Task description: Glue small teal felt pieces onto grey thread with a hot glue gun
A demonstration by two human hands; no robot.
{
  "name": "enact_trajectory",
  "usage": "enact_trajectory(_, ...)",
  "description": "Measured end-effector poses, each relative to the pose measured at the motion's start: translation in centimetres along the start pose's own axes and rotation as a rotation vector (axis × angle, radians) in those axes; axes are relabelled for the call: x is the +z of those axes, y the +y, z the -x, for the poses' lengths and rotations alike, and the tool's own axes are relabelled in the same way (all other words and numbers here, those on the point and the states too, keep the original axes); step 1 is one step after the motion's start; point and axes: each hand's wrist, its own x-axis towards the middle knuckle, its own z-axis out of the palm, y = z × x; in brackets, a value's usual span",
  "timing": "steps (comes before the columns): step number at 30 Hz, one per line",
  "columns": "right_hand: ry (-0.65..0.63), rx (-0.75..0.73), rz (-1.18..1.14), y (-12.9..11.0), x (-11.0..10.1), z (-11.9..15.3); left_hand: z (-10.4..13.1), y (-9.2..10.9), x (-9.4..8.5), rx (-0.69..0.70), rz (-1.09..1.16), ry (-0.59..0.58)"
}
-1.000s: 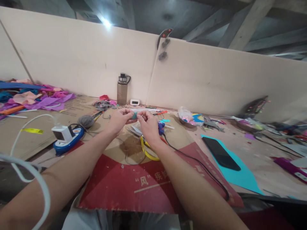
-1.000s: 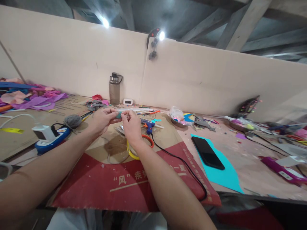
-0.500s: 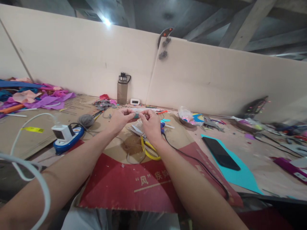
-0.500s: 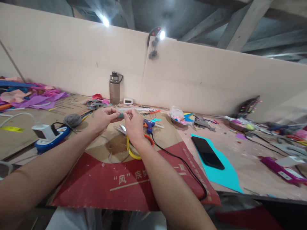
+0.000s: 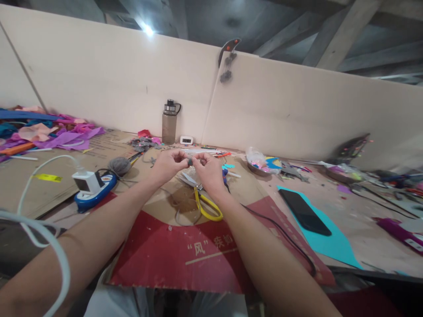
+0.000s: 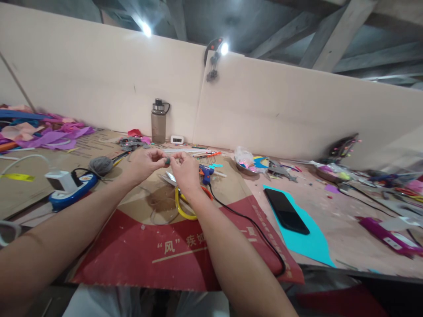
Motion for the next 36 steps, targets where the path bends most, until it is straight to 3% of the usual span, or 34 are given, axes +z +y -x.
enact_trajectory(10, -0.013, -0.001, -0.044, 0.54, 0.14, -0.05, -0.04, -0.34, 0.02, -0.165, 0.391, -0.071)
enact_trajectory(21, -0.080, -0.038, -0.061, 0.29, -0.24, 0.09, -0.16, -0.83, -0.05, -0.154, 0.296, -0.045)
enact_trajectory(36, -0.090, -0.050, 0.029, 0.46, -0.54, 0.08, -0.08, -0.49, -0.17, -0.161, 0.277, -0.113)
